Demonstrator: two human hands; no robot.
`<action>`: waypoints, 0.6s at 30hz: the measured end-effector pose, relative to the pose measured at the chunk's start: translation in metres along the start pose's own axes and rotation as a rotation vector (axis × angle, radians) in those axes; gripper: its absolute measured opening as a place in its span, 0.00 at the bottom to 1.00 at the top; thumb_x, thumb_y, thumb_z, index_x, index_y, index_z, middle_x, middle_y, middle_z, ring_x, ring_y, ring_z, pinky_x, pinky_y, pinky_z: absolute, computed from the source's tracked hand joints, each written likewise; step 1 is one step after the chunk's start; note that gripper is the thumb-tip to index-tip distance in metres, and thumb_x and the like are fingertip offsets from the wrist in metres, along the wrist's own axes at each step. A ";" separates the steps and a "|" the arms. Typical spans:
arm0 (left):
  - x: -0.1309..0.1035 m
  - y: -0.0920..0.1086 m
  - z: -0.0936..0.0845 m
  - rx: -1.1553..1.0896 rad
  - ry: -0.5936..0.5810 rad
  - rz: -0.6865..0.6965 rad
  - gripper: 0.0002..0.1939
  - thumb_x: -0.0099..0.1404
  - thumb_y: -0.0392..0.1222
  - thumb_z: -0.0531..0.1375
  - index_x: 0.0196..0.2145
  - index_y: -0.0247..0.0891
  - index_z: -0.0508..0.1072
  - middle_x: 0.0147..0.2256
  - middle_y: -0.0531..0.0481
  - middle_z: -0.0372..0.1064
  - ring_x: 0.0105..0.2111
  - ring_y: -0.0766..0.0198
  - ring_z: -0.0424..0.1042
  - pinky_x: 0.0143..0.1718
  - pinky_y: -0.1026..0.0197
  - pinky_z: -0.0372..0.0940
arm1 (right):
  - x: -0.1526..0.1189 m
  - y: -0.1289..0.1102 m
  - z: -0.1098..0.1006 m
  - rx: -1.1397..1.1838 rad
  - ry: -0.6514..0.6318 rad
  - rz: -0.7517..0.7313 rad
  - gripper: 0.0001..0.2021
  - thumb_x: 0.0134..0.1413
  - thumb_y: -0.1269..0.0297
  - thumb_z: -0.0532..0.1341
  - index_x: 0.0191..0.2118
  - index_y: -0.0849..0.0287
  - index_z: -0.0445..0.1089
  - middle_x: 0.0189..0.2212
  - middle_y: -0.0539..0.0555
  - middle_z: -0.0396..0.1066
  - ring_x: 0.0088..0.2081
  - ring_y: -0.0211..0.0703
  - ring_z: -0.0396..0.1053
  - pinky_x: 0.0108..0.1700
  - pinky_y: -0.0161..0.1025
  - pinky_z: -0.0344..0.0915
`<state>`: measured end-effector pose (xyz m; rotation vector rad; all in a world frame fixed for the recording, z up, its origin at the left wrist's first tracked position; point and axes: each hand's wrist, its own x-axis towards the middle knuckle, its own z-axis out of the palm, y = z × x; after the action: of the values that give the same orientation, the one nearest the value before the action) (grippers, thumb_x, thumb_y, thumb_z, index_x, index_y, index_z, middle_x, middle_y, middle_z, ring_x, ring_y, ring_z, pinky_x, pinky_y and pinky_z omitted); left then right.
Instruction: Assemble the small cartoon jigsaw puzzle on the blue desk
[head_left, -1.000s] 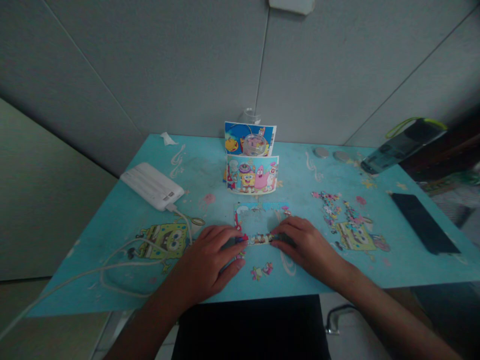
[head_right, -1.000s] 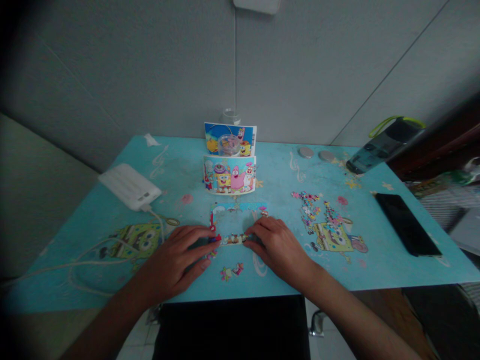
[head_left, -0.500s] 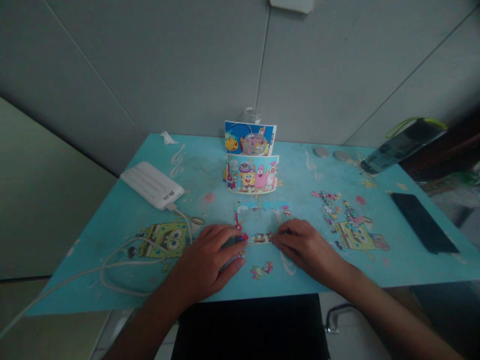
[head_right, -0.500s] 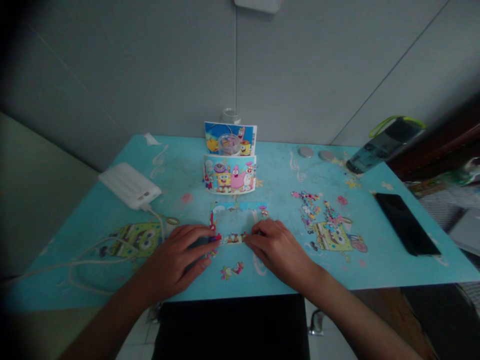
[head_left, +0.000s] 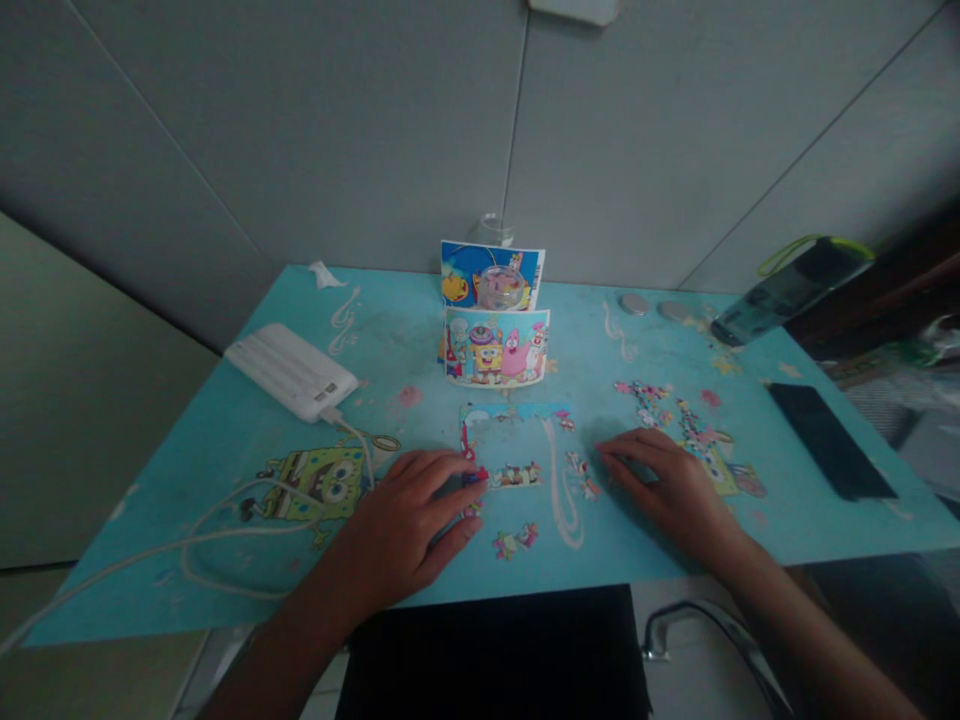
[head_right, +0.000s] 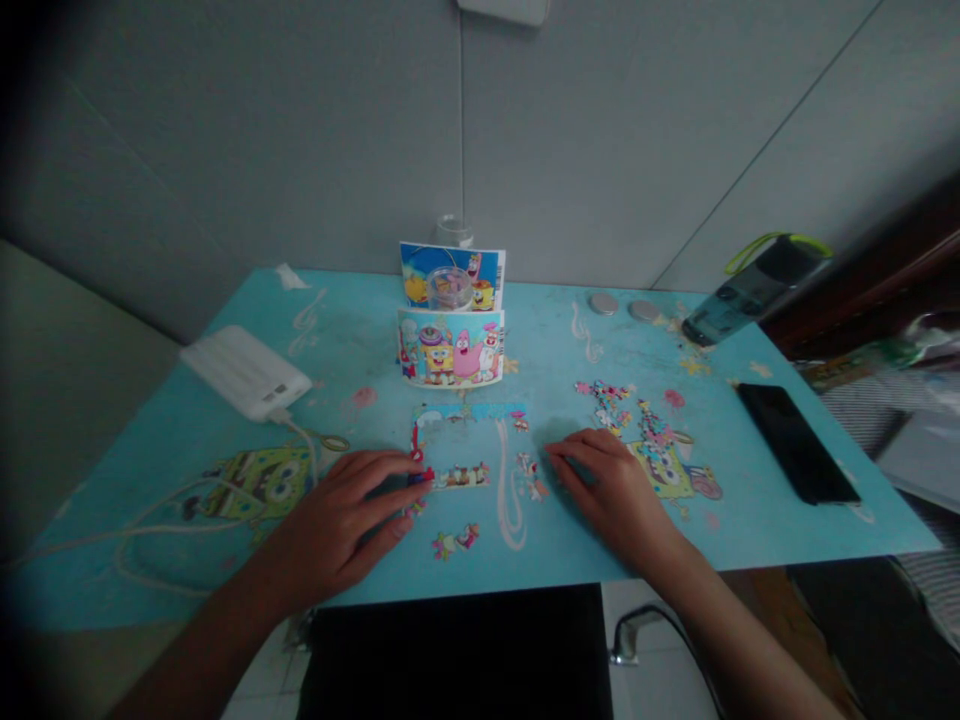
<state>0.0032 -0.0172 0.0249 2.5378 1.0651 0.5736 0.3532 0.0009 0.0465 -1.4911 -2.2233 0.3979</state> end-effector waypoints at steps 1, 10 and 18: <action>0.000 0.000 0.000 -0.004 0.003 -0.004 0.19 0.73 0.41 0.57 0.60 0.45 0.72 0.57 0.43 0.68 0.58 0.50 0.65 0.58 0.42 0.62 | -0.001 0.001 0.000 -0.003 -0.009 0.006 0.12 0.69 0.60 0.57 0.45 0.54 0.78 0.39 0.57 0.77 0.41 0.50 0.75 0.44 0.49 0.73; 0.001 -0.001 -0.004 -0.077 -0.023 -0.065 0.18 0.75 0.41 0.54 0.59 0.48 0.72 0.57 0.47 0.68 0.58 0.53 0.64 0.59 0.44 0.61 | -0.004 -0.019 0.008 0.055 -0.069 -0.059 0.10 0.68 0.64 0.59 0.48 0.53 0.78 0.42 0.57 0.76 0.43 0.49 0.74 0.47 0.49 0.72; 0.001 -0.001 -0.006 -0.122 -0.011 -0.092 0.18 0.75 0.41 0.53 0.59 0.48 0.73 0.57 0.47 0.68 0.57 0.54 0.65 0.59 0.44 0.61 | -0.010 -0.046 0.014 0.122 -0.130 -0.154 0.11 0.69 0.65 0.58 0.48 0.53 0.77 0.42 0.57 0.76 0.44 0.49 0.73 0.47 0.49 0.72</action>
<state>0.0002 -0.0147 0.0300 2.3714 1.1014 0.5809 0.3125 -0.0255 0.0544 -1.2544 -2.3494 0.5840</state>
